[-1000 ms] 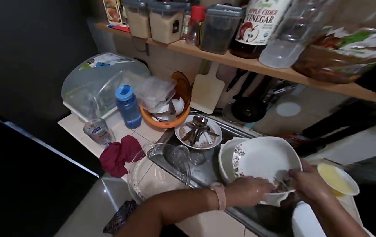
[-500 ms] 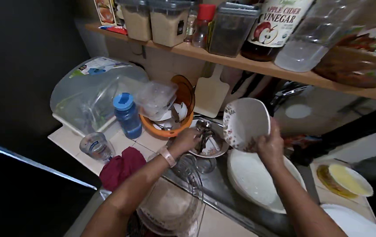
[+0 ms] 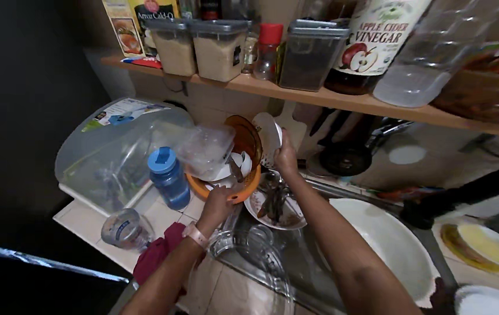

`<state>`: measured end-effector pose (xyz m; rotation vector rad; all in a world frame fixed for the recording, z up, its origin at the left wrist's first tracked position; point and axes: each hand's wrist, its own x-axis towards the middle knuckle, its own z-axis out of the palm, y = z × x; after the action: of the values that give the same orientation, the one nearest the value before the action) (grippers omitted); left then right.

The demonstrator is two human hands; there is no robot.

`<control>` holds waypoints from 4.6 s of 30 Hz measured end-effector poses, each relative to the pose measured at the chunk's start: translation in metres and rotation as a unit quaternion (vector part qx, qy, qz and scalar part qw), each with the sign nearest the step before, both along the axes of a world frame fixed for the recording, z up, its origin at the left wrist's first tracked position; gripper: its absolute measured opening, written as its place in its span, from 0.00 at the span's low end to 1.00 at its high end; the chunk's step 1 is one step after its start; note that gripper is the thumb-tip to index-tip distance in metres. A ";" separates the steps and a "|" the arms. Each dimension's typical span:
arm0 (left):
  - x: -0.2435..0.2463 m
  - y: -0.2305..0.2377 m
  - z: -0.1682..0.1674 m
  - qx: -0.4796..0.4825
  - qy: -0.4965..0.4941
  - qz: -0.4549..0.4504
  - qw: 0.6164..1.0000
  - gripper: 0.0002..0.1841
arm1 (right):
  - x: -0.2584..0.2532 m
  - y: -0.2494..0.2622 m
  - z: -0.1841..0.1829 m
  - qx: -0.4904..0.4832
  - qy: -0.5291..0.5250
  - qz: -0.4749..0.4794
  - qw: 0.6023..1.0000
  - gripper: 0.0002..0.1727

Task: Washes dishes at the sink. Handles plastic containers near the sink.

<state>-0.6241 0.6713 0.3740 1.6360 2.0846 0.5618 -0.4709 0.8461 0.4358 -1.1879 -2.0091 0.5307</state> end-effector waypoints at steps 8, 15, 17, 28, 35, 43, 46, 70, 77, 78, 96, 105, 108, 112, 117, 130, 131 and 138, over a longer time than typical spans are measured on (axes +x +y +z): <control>-0.017 -0.006 -0.030 0.014 0.049 -0.034 0.998 0.24 | -0.035 0.017 -0.006 -0.037 -0.059 0.035 0.997 0.36; -0.018 -0.006 -0.032 0.015 0.020 -0.036 0.999 0.23 | -0.053 0.051 0.008 -0.073 -0.082 0.088 0.990 0.30; -0.018 -0.006 -0.035 0.017 0.023 -0.037 0.999 0.23 | -0.059 0.062 0.014 -0.094 -0.110 0.105 0.984 0.33; -0.018 -0.009 -0.038 0.034 0.015 -0.034 0.999 0.23 | -0.086 0.083 0.017 -0.223 -0.096 0.136 0.960 0.38; -0.016 -0.009 -0.035 0.030 0.017 -0.033 0.999 0.23 | -0.091 0.075 0.012 -0.218 -0.065 0.085 0.970 0.44; -0.019 -0.017 -0.044 0.207 -0.245 0.146 0.936 0.21 | -0.062 0.059 -0.012 -0.098 0.071 0.089 0.989 0.33; -0.021 -0.003 -0.027 0.271 -0.465 0.314 0.782 0.25 | -0.039 0.050 -0.017 -0.129 0.081 0.099 0.983 0.36; -0.029 0.067 0.030 0.351 -0.653 0.388 0.547 0.44 | -0.049 0.013 -0.029 -0.108 0.043 0.046 0.992 0.37; -0.054 0.073 -0.006 0.426 -0.739 0.330 0.404 0.22 | -0.095 -0.048 -0.003 0.087 -0.131 0.239 0.958 0.34; -0.055 0.073 -0.009 0.429 -0.744 0.319 0.401 0.21 | -0.105 -0.053 0.000 0.084 -0.167 0.275 0.943 0.36; -0.067 0.064 0.028 0.430 -0.812 0.244 0.311 0.16 | -0.130 -0.046 0.029 0.145 -0.005 0.135 0.980 0.17; -0.068 0.064 0.011 0.347 -0.785 0.321 0.400 0.10 | -0.077 -0.050 0.005 -0.014 0.060 0.037 0.997 0.15; -0.067 0.066 -0.006 0.359 -0.765 0.311 0.434 0.20 | -0.068 -0.051 -0.007 -0.057 0.070 0.007 0.996 0.19; -0.071 0.063 -0.008 0.363 -0.655 0.287 0.597 0.21 | -0.065 -0.048 -0.016 -0.119 0.071 0.007 0.990 0.34; -0.070 0.056 0.003 0.374 -0.597 0.280 0.652 0.17 | -0.064 -0.049 -0.035 -0.126 0.106 0.063 0.984 0.23; -0.026 0.017 0.053 0.352 -0.577 0.334 0.657 0.10 | -0.041 -0.065 -0.047 -0.094 0.157 0.032 0.983 0.22; -0.025 0.013 0.054 0.360 -0.578 0.324 0.656 0.15 | -0.036 -0.069 -0.046 -0.077 0.172 0.038 0.981 0.22; -0.002 -0.032 0.078 0.364 -0.589 0.341 0.636 0.23 | 0.039 -0.115 -0.039 -0.038 0.113 0.052 0.992 0.25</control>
<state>-0.6257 0.6391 0.4515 0.2080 1.2743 2.1888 -0.4323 0.7311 0.3965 -1.0214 -1.8774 0.7645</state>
